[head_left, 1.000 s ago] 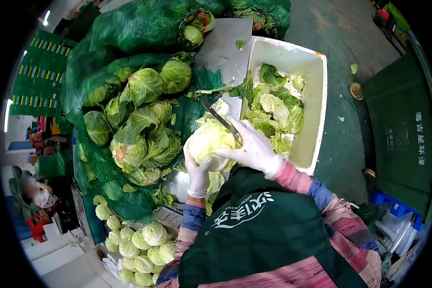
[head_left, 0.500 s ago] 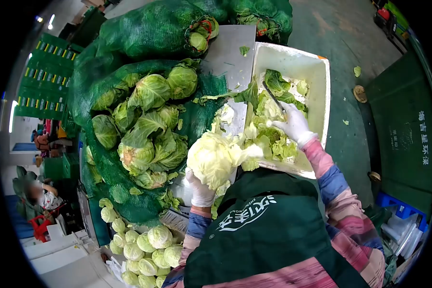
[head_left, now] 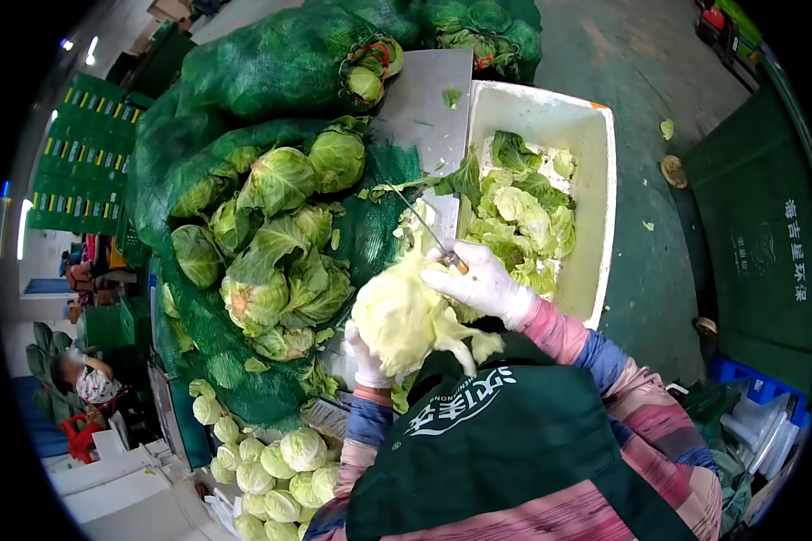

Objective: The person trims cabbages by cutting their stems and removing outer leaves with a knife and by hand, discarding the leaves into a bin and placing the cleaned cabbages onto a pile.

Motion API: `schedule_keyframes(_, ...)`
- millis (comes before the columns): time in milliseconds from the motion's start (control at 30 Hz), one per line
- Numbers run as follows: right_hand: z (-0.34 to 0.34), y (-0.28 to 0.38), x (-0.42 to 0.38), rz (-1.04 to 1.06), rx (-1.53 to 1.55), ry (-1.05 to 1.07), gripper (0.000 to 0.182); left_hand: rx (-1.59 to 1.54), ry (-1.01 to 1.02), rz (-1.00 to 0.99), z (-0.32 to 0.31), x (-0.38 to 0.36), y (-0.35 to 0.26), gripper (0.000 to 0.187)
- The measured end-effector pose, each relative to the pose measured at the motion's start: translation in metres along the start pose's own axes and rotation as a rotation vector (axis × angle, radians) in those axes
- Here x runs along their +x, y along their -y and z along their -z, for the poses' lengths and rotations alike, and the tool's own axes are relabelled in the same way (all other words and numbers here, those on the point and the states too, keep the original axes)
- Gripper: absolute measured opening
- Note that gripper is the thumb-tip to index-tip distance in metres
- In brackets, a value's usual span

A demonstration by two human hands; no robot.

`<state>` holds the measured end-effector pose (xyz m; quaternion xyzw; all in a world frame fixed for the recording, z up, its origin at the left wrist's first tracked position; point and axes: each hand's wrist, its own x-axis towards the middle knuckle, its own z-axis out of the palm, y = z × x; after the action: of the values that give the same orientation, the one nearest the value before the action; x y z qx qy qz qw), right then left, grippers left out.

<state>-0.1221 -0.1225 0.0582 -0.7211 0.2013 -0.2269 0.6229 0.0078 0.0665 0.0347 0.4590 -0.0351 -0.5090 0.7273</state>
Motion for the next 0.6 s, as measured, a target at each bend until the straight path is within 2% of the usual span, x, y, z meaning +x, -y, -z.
schedule_keyframes(33, 0.000, 0.003, -0.002, -0.163, 0.199, -0.003, 0.032, -0.001, 0.000, -0.003, 0.007, 0.001, 0.007, 0.096)
schedule_keyframes(67, -0.005, -0.007, -0.002, -0.052, 0.198, -0.060, 0.024, -0.113, 0.039, -0.016, 0.019, 0.004, 0.015, 0.097)
schedule_keyframes(100, -0.001, -0.015, 0.001, -0.052, 0.200, -0.059, 0.024, -0.225, 0.079, -0.025, 0.030, 0.007, 0.022, 0.098)
schedule_keyframes(167, 0.026, -0.035, 0.007, -0.302, -0.092, -0.104, 0.031, -0.292, 0.115, -0.042, 0.037, 0.009, 0.025, 0.098)
schedule_keyframes(233, 0.059, -0.056, 0.008, -0.220, -0.573, -0.176, 0.040, -0.273, 0.129, -0.059, 0.034, 0.011, 0.018, 0.098)
schedule_keyframes(267, 0.065, -0.054, 0.004, -0.243, -0.627, -0.118, 0.055, -0.239, 0.130, -0.076, 0.032, 0.012, 0.012, 0.098)
schedule_keyframes(300, 0.058, -0.037, 0.001, -0.242, -0.623, -0.110, 0.055, -0.203, 0.130, -0.089, 0.031, 0.013, 0.008, 0.098)
schedule_keyframes(367, 0.032, 0.005, 0.004, -0.080, -0.079, -0.109, 0.070, -0.164, 0.141, -0.109, 0.027, 0.017, 0.001, 0.098)
schedule_keyframes(433, 0.019, 0.040, 0.006, 0.106, -0.172, 0.012, 0.079, -0.135, 0.159, -0.110, 0.019, 0.019, -0.003, 0.098)
schedule_keyframes(467, 0.008, 0.040, 0.008, 0.148, -0.233, -0.019, 0.077, -0.123, 0.170, -0.106, 0.014, 0.018, -0.005, 0.098)
schedule_keyframes(500, -0.001, 0.039, 0.010, 0.191, -0.295, -0.048, 0.076, -0.066, 0.142, -0.001, 0.001, 0.013, -0.013, 0.098)
schedule_keyframes(533, -0.004, 0.044, 0.012, 0.176, -0.357, -0.044, 0.058, 0.056, 0.141, 0.058, -0.008, 0.010, -0.020, 0.095)
schedule_keyframes(567, -0.004, 0.041, 0.013, 0.176, -0.360, -0.045, 0.058, 0.054, 0.144, 0.058, -0.005, 0.013, -0.016, 0.095)
schedule_keyframes(600, -0.005, 0.032, 0.017, 0.030, -0.136, -0.026, 0.047, -0.090, 0.137, 0.053, 0.000, 0.017, -0.010, 0.093)
